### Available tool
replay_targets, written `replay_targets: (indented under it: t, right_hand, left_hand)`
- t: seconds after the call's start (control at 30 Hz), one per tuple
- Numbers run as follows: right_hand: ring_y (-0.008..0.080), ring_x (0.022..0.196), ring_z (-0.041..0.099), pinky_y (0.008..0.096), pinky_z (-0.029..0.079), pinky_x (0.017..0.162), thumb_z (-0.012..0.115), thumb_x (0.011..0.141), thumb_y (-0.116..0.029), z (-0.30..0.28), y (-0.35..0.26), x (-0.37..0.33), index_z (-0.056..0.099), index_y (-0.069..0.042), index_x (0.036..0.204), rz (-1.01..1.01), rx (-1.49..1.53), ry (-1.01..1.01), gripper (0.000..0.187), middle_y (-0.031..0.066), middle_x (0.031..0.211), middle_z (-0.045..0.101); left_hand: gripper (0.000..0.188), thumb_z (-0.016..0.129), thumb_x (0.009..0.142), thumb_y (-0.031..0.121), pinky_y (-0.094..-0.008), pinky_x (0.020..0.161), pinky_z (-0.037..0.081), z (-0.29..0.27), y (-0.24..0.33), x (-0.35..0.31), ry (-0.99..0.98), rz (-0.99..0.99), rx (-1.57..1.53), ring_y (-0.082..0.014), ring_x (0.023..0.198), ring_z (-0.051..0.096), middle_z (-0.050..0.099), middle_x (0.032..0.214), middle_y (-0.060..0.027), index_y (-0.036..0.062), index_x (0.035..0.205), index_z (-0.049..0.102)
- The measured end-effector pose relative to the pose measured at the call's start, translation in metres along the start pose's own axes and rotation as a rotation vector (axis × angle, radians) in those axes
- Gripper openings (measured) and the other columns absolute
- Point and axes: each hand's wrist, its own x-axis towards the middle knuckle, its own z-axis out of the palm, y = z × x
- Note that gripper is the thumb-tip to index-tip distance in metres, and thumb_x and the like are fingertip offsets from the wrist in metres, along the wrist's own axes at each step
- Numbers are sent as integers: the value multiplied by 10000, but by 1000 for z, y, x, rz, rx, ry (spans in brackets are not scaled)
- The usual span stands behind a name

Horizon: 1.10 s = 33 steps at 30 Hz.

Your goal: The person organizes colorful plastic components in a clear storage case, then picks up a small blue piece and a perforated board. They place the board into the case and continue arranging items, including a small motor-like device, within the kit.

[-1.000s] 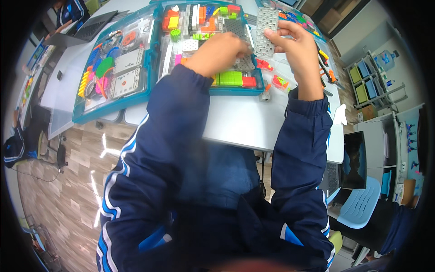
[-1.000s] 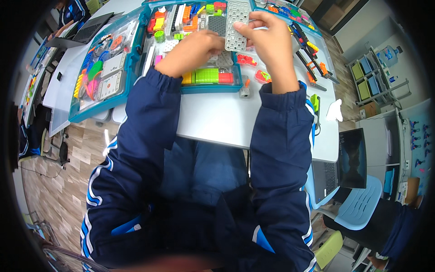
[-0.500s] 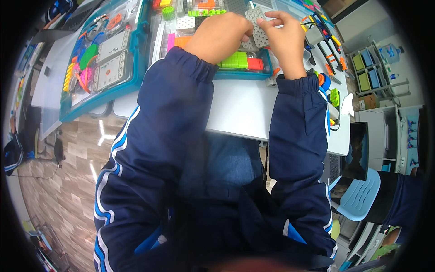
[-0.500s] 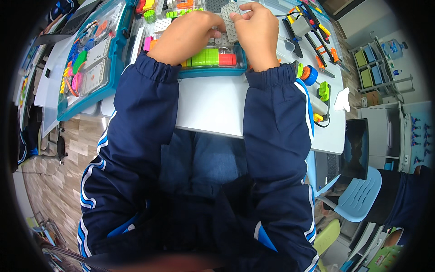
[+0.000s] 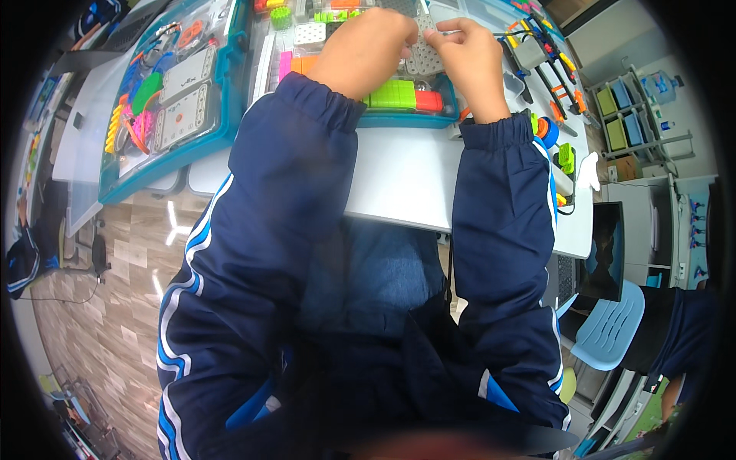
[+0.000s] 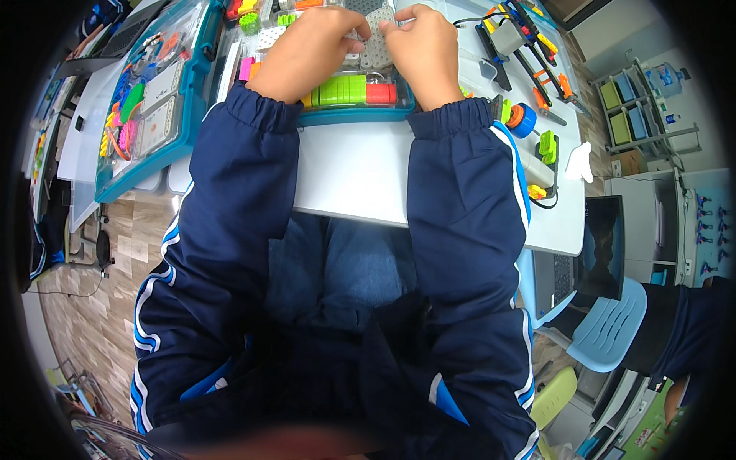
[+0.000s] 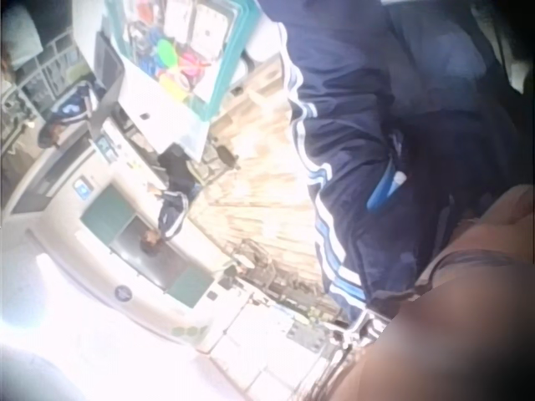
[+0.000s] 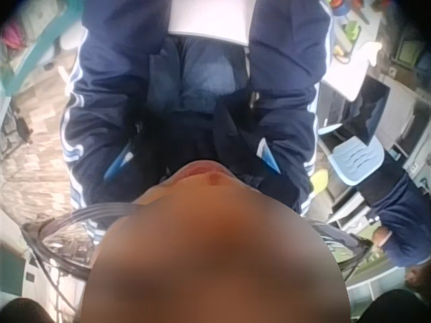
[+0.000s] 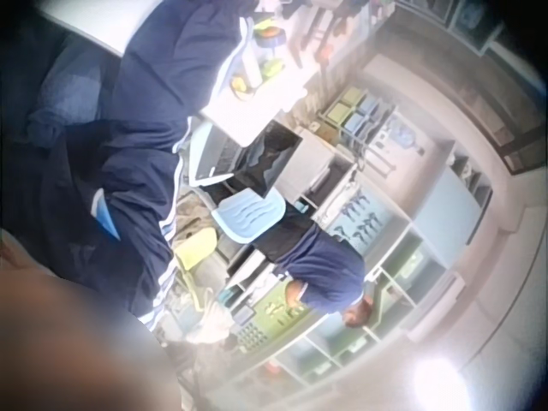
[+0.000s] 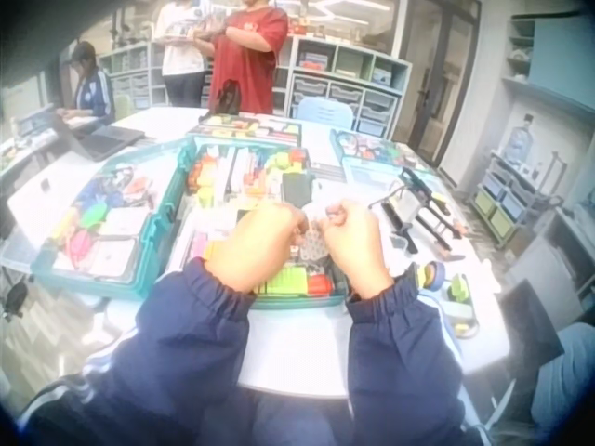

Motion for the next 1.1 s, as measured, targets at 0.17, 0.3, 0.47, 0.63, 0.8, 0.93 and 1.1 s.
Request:
replay_targets:
  t: [0.17,0.3,0.47,0.63,0.8,0.93,1.1]
  right_hand:
    - [95,702,664,251,510,616,764,842,-261,5,3,2,706,7,1053,66,246,-42,346,58,823,735]
    - [77,663,627,233,472,555,767,847,-239,7,3,0,696,3,1079,18,293,-37,343,46,849,734]
    - [54,636,576,221,426,513,777,833,-275,4,2,-1,694,-16,1106,90,352,-100,385,20,856,721]
    - [112,630,578,267,451,533,735,847,-240,7,0,-4,677,-4,1025,21,323,-10,301,39,791,674]
    - [237,645,625,353,508,617,726,780,-78,9,0,-6,672,19,961,-16,227,186,212,90,671,617]
    - [240,665,633,354,503,626,710,788,-83,6,0,-7,669,10,971,-56,126,206,210,114,688,622]
    - [246,672,646,364,508,633,704,790,-91,7,-1,-8,670,8,976,-103,60,234,213,128,695,630]
  left_hand:
    - [161,537,784,-43,-432,689,514,-9,2,0,-36,-23,-64,-389,750,656,641,742,-228,-45,901,647]
    - [197,532,787,-50,-428,687,515,-8,3,-1,4,-35,-41,-386,762,656,644,761,-231,-48,947,648]
    - [216,544,796,-64,-431,704,516,-4,-2,-2,30,-63,-83,-391,798,657,653,812,-241,-38,985,646]
    - [210,620,783,-67,-440,756,513,-3,4,-2,161,-58,-1,-404,847,644,656,834,-238,-21,985,656]
    - [182,661,770,-45,-434,822,499,-10,10,-2,178,-47,51,-390,923,631,661,874,-230,-13,949,673]
    - [155,667,767,-33,-425,839,495,-11,10,-3,149,-42,51,-378,945,625,666,886,-223,-17,920,681]
    - [105,668,771,5,-425,810,505,-10,10,-4,130,-54,49,-379,886,636,668,832,-228,-19,868,700]
